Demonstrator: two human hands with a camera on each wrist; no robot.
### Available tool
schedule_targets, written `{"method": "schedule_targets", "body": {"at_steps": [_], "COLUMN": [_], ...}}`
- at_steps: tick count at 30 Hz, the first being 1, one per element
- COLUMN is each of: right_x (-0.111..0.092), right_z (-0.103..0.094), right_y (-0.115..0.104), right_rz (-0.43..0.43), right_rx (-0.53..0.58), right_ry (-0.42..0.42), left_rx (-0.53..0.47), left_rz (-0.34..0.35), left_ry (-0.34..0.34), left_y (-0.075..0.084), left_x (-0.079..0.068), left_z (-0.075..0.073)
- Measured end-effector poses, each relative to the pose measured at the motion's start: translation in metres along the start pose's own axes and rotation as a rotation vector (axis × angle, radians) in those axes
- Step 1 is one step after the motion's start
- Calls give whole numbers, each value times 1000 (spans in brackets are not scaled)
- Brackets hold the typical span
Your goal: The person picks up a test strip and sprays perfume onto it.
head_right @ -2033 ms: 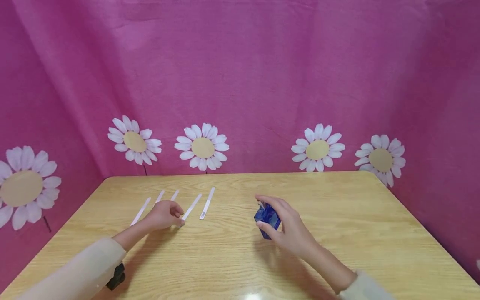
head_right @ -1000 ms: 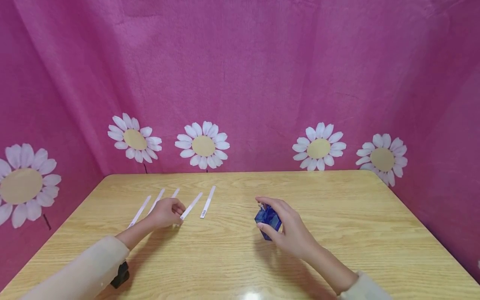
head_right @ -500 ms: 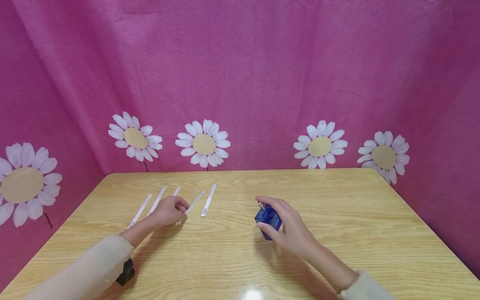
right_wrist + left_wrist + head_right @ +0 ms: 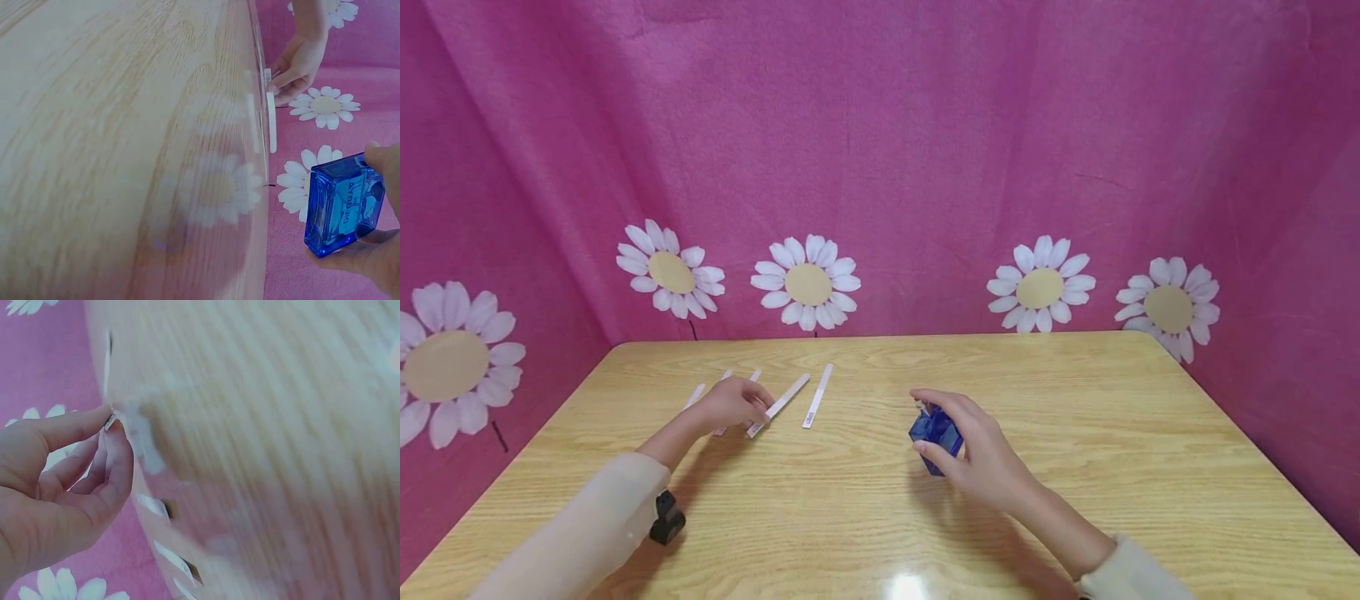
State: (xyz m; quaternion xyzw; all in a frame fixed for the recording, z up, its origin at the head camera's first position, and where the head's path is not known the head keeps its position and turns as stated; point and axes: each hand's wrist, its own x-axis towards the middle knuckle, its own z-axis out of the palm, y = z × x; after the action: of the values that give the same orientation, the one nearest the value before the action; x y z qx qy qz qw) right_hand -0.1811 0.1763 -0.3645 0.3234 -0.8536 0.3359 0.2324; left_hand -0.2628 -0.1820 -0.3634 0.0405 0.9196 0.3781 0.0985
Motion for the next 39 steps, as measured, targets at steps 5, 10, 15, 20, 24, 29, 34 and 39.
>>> {"method": "schedule_targets", "body": {"at_steps": [5, 10, 15, 20, 24, 29, 34, 39], "right_x": [1, 3, 5, 11, 15, 20, 26, 31], "right_z": [0, 0, 2, 8, 12, 15, 16, 18], "right_y": [1, 1, 0, -4, -8, -11, -12, -16], "right_rz": [-32, -54, -59, -49, -35, -39, -52, -46], "right_rx": [-20, -23, -13, -2, 20, 32, 25, 21], "right_ry": [-2, 3, 15, 21, 7, 6, 28, 25], "left_rx": [-56, -148, -190, -296, -401, -438, -438, -427], "left_rz": [-8, -33, -29, 14, 42, 23, 15, 15], "left_ry": [-15, -53, -107, -208, -268, -279, -271, -260], "left_y": [-1, 0, 1, 1, 5, 10, 11, 12], "left_x": [-2, -5, -9, -13, -14, -17, -17, -18], "left_z": [-8, -13, -15, -11, -5, -2, 1, 4]}}
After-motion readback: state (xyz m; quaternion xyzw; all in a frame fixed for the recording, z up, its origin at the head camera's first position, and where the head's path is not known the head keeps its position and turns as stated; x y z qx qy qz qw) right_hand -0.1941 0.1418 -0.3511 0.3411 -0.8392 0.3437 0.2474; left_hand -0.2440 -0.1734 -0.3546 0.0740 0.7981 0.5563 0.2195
